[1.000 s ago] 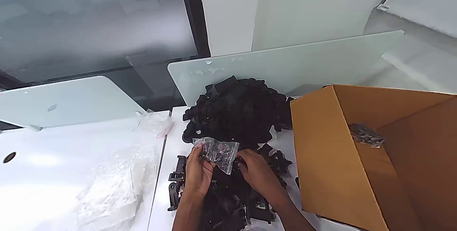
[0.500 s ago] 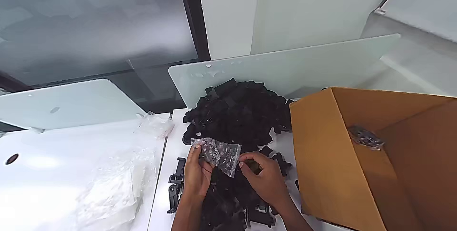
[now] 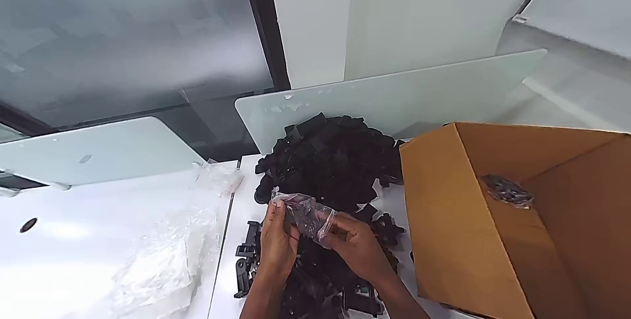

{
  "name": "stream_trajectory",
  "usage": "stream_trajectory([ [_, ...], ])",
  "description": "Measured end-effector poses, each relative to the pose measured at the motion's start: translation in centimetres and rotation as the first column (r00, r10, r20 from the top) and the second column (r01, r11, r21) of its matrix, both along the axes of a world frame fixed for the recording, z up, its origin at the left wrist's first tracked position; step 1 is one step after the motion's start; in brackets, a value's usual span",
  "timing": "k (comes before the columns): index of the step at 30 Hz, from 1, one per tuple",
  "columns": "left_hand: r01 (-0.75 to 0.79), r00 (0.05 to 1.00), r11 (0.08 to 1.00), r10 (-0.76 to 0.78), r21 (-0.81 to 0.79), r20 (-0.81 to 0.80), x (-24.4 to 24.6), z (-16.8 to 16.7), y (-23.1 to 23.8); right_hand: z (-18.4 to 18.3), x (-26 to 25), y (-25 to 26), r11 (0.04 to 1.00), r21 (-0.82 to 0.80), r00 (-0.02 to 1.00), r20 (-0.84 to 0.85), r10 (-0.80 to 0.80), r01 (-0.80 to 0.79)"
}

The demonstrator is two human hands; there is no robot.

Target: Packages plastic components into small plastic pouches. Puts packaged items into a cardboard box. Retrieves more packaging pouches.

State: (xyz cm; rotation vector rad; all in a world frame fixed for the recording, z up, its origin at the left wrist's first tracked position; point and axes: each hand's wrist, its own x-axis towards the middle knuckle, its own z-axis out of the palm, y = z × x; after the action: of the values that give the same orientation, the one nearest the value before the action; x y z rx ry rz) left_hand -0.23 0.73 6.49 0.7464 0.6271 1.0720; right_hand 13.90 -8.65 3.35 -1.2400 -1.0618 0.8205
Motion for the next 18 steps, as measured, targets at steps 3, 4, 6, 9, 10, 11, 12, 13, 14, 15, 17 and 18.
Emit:
stream_trajectory([
  [3,-0.024,0.999,1.0,0.025,-0.008,0.023,0.0,0.3,-0.1,-0.2,0.3,-0.1,0.998,-0.034,0.995,0.082,0.063,-0.06],
  [4,-0.025,1.0,1.0,0.025,0.001,0.014,0.1,0.3,-0.2,-0.3,0.2,-0.1,0.998,-0.032,0.994,0.094,0.056,-0.053],
  [6,0.0,1.0,0.999,0.0,0.037,-0.011,0.1,0.0,-0.4,-0.7,0.0,0.0,1.0,0.012,0.994,0.113,0.005,-0.007],
  [9,0.004,0.986,0.993,0.015,0.118,-0.166,0.0,-0.8,-0.7,-1.0,-0.4,-0.1,0.987,0.147,0.98,0.176,-0.091,0.066],
  [10,0.0,0.976,0.99,0.031,0.142,-0.215,0.1,-1.0,-0.9,-0.9,-0.4,-0.1,0.979,0.185,0.964,0.235,-0.125,0.082],
  [11,-0.001,0.97,0.988,0.039,0.157,-0.241,0.1,-1.1,-1.0,-0.9,-0.5,0.0,0.97,0.222,0.943,0.291,-0.16,0.096],
  [12,0.007,0.966,0.987,0.035,0.161,-0.255,0.1,-1.1,-1.2,-0.9,-0.5,0.0,0.963,0.247,0.924,0.334,-0.187,0.106],
  [13,0.014,0.964,0.987,0.029,0.158,-0.264,0.0,-1.1,-1.2,-1.0,-0.5,0.0,0.958,0.262,0.908,0.364,-0.207,0.114],
  [14,0.017,0.96,0.987,0.029,0.161,-0.279,-0.1,-1.1,-1.2,-1.0,-0.5,0.0,0.955,0.272,0.895,0.387,-0.221,0.118],
  [15,0.013,0.953,0.983,0.043,0.181,-0.3,-0.2,-1.1,-1.0,-0.9,-0.4,0.0,0.95,0.286,0.882,0.408,-0.236,0.123],
  [17,0.019,0.934,0.968,0.071,0.249,-0.35,-0.4,-1.4,-0.7,-0.8,-0.6,-0.1,0.932,0.329,0.846,0.444,-0.294,0.151],
  [18,0.025,0.926,0.963,0.079,0.267,-0.369,-0.4,-1.5,-0.6,-0.7,-0.7,-0.2,0.918,0.354,0.822,0.458,-0.337,0.18],
])
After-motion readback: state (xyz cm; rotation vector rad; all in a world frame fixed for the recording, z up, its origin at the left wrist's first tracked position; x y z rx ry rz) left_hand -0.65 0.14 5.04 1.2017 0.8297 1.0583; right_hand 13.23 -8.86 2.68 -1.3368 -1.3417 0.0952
